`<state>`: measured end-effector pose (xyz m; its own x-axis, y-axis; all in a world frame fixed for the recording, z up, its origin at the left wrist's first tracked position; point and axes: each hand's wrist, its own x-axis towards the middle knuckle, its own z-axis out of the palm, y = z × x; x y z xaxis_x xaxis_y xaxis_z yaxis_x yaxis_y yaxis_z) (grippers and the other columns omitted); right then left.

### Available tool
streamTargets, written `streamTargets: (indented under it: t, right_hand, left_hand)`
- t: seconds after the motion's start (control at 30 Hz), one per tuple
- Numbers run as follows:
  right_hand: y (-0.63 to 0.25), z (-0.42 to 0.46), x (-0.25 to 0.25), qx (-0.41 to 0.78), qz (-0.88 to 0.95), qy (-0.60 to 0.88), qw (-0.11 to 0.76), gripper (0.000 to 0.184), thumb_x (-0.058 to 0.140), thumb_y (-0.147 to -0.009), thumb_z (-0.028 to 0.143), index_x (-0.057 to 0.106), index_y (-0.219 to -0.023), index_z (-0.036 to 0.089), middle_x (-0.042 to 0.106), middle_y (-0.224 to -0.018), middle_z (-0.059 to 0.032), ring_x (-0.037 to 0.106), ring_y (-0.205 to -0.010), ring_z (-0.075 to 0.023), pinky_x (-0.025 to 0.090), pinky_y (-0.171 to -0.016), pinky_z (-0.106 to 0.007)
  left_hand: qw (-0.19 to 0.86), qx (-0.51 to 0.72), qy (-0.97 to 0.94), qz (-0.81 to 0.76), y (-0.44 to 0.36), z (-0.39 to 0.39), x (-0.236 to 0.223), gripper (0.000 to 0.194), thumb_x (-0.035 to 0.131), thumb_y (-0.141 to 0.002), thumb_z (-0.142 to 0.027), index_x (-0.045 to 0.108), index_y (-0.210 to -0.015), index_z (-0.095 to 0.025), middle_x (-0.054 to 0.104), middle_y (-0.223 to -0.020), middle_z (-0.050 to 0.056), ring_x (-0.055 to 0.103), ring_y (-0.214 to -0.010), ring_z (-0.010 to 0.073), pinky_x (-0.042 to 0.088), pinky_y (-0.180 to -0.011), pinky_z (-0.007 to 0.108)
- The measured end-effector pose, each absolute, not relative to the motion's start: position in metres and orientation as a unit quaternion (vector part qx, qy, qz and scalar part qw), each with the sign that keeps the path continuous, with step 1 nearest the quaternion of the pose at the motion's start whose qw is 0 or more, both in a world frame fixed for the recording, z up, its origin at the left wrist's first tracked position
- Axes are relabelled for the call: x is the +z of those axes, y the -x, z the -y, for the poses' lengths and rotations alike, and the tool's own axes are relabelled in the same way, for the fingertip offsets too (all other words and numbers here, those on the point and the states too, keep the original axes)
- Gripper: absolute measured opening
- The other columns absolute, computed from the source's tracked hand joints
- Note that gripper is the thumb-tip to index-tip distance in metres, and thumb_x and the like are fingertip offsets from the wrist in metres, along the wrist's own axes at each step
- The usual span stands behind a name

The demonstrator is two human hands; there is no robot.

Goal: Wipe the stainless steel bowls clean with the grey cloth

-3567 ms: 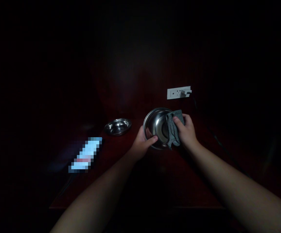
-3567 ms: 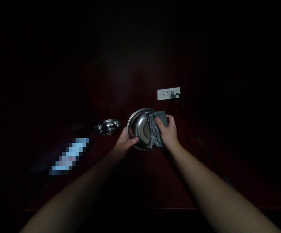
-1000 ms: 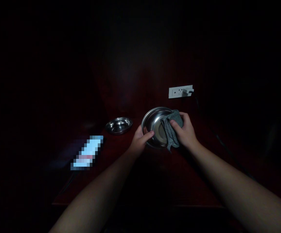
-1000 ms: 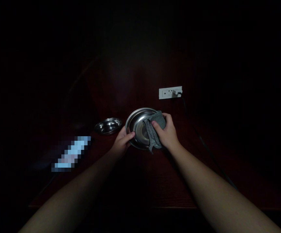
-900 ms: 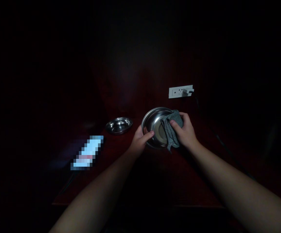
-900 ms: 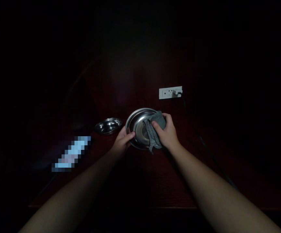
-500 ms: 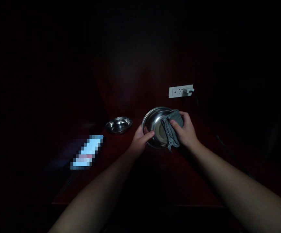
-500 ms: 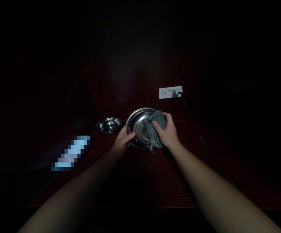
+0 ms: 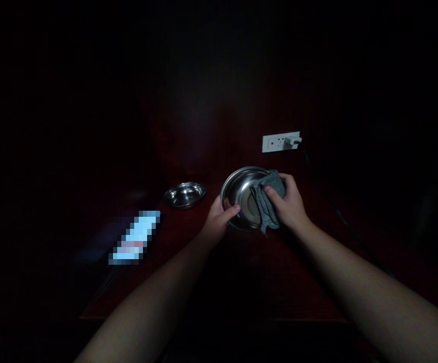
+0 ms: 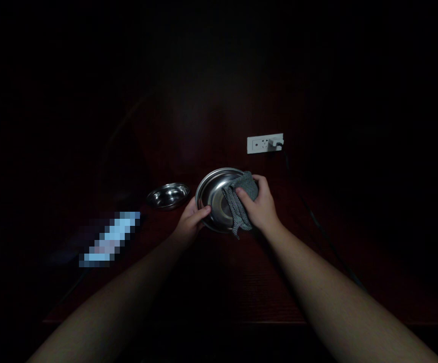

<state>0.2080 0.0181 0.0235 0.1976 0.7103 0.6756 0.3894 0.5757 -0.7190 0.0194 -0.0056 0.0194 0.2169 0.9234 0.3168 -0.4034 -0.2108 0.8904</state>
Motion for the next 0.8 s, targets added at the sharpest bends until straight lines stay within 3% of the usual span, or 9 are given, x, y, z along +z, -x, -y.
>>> streamTargets:
  t: [0.8]
  right_hand:
    - [-0.2077, -0.0168, 0.0243, 0.128, 0.622, 0.438, 0.636, 0.048, 0.062, -0.074, 0.053, 0.049, -0.108, 0.022, 0.059, -0.102, -0.0063, 0.056, -0.091, -0.0244, 0.044, -0.081, -0.042]
  left_hand:
    - [0.575, 0.574, -0.528, -0.245, -0.0202, 0.0058, 0.0189, 0.052, 0.073, -0.067, -0.027, 0.054, -0.114, -0.017, 0.062, -0.118, 0.01, 0.054, -0.115, 0.0295, 0.04, -0.097, 0.043]
